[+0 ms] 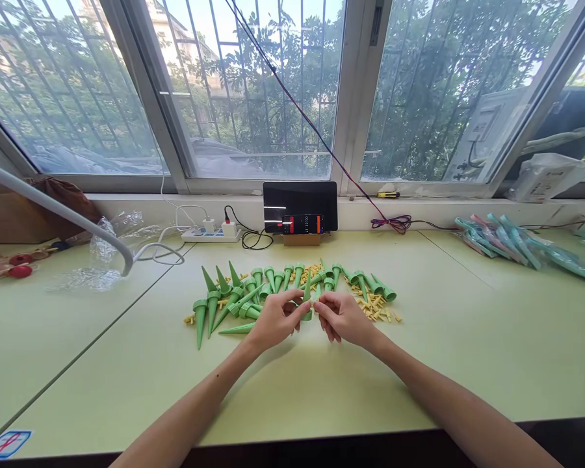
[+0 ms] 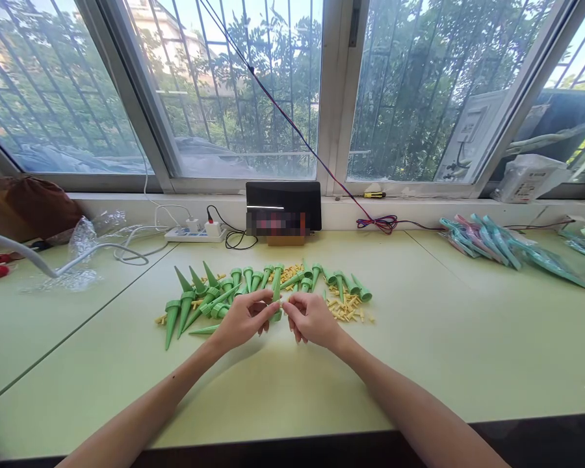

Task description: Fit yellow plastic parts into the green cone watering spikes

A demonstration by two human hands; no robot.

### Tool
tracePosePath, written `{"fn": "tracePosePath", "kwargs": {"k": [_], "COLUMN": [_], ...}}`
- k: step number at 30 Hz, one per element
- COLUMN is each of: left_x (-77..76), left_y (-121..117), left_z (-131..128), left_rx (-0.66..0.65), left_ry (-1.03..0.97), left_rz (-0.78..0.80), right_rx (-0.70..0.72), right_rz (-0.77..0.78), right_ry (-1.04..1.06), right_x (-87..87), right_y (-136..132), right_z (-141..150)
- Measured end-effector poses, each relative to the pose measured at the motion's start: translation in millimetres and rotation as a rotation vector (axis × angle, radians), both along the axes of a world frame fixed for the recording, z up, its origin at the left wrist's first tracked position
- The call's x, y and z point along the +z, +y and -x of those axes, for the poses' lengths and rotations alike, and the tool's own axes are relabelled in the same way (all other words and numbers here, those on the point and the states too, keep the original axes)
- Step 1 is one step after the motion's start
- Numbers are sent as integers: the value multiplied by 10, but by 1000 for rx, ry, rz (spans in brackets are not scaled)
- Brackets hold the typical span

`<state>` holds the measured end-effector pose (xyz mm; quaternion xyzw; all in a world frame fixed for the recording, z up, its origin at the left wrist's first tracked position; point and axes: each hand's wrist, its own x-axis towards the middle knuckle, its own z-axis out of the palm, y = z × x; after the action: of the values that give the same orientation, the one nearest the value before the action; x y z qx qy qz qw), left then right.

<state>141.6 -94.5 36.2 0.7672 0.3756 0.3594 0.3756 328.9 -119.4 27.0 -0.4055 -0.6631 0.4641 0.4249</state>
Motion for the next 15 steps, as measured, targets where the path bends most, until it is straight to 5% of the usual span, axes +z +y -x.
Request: {"fn": "tracePosePath", "kwargs": {"k": [15], "left_x": [-13], "left_y": [14], "left_z": [2], "left_rx": [14], "left_ry": [35], "left_rz": [-41], "right_rx": [-64], "right_rz": [-72], "right_ry": [-49], "right_x": [-3], "right_y": [-6], "right_z": [13]}}
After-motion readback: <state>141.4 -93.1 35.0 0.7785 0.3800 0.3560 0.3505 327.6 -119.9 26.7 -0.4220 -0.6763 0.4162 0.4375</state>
